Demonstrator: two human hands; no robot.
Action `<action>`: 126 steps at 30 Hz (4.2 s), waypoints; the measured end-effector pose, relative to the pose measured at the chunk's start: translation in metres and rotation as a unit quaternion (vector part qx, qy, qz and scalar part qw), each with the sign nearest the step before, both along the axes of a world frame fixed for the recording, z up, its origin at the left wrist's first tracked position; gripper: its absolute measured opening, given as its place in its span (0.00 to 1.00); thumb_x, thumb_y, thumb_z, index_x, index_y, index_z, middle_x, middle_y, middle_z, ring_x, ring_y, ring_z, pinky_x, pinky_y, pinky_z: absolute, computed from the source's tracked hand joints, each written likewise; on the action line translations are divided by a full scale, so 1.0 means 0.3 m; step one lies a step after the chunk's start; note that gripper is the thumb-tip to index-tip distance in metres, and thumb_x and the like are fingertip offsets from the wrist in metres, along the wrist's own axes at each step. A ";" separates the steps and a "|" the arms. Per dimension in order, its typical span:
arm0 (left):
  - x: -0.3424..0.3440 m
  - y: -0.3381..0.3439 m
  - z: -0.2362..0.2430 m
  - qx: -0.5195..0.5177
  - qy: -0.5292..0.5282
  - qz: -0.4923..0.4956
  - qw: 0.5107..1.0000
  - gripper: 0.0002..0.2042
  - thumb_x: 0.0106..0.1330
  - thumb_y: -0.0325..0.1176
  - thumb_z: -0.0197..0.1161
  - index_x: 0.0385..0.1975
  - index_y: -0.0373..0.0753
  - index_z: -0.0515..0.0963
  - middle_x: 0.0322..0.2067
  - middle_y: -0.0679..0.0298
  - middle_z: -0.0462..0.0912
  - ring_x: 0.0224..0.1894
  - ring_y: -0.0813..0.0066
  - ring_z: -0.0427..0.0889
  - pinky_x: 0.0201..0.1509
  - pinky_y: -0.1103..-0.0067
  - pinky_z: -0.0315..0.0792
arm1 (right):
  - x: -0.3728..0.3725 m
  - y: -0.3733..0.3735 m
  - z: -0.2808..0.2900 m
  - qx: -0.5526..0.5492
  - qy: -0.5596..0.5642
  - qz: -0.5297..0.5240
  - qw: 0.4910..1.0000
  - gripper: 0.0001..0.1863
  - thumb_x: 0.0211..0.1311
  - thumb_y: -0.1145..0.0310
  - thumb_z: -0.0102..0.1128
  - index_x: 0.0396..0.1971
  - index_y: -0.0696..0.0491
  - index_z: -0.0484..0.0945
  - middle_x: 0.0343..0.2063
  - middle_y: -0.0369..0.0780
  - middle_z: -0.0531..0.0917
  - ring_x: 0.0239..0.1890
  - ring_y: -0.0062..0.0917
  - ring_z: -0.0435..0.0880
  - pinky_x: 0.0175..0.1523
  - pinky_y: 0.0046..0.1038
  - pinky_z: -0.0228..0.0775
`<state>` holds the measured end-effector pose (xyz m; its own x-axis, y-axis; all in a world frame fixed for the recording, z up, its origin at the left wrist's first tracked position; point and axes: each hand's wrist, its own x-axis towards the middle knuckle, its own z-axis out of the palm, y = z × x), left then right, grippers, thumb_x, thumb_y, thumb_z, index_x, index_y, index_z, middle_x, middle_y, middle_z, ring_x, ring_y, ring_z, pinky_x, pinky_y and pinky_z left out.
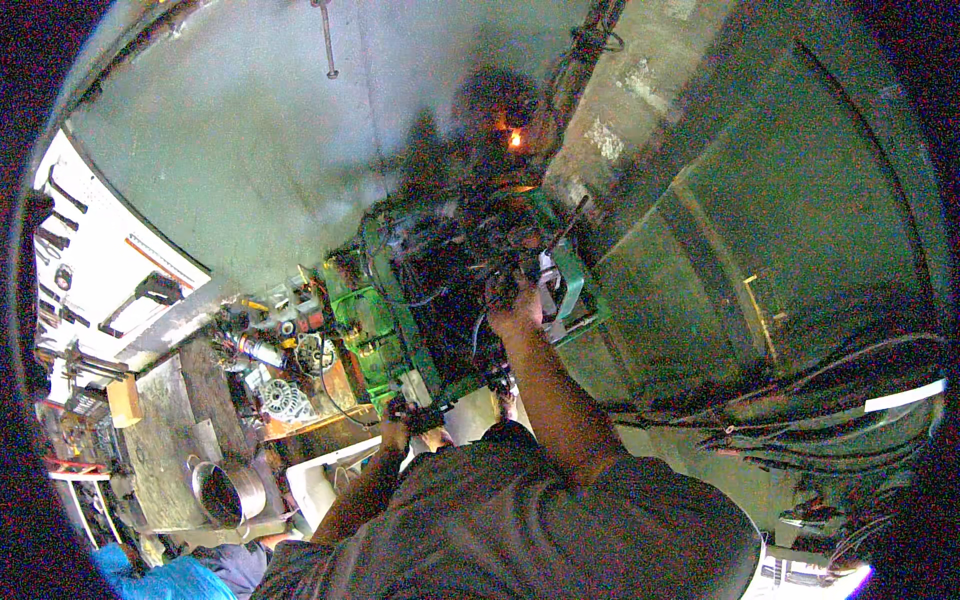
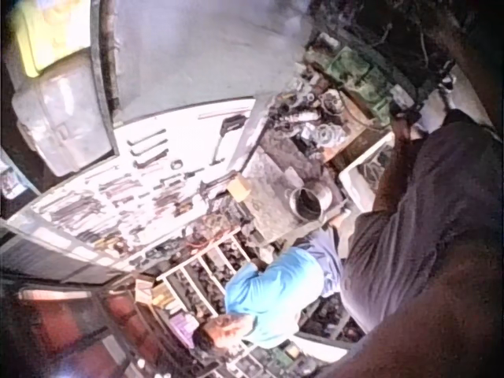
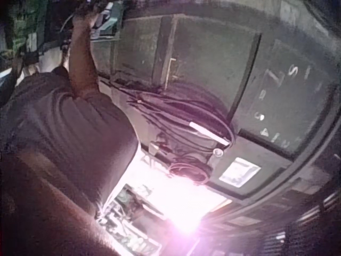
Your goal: The person cleans a metal part with a cloth, then moves to a welding station to weld a metal component. They adjust the welding torch and cables, then weld the part again while sparks are visible.
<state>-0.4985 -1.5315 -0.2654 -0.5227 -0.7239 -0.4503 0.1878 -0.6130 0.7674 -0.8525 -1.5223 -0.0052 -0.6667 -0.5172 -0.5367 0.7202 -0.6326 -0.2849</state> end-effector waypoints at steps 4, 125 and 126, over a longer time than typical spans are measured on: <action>0.014 -0.019 -0.004 0.233 0.189 0.052 0.952 0.10 0.71 0.21 0.54 0.50 0.37 0.71 0.46 0.56 0.77 0.48 0.60 0.82 0.58 0.58 0.80 | -0.023 -0.001 -0.029 0.002 -0.053 -0.001 0.999 0.08 0.73 0.70 0.53 0.46 0.52 0.79 0.36 0.39 0.85 0.32 0.28 0.83 0.45 0.39 0.83; -0.004 -0.011 0.321 -0.144 -0.178 -0.097 0.969 0.26 0.69 0.22 0.60 0.69 0.33 0.68 0.55 0.56 0.83 0.55 0.67 0.81 0.61 0.72 0.76 | 0.175 0.291 0.010 0.295 0.316 0.251 0.866 0.16 0.67 0.62 0.65 0.51 0.53 0.79 0.42 0.39 0.85 0.41 0.30 0.83 0.48 0.34 0.78; -0.002 -0.004 0.315 -0.107 -0.171 -0.086 0.976 0.26 0.70 0.25 0.62 0.69 0.33 0.67 0.54 0.54 0.83 0.55 0.67 0.82 0.61 0.72 0.76 | 0.182 0.297 0.039 0.294 0.370 0.283 0.834 0.15 0.68 0.63 0.64 0.50 0.54 0.79 0.41 0.39 0.85 0.40 0.29 0.84 0.49 0.32 0.77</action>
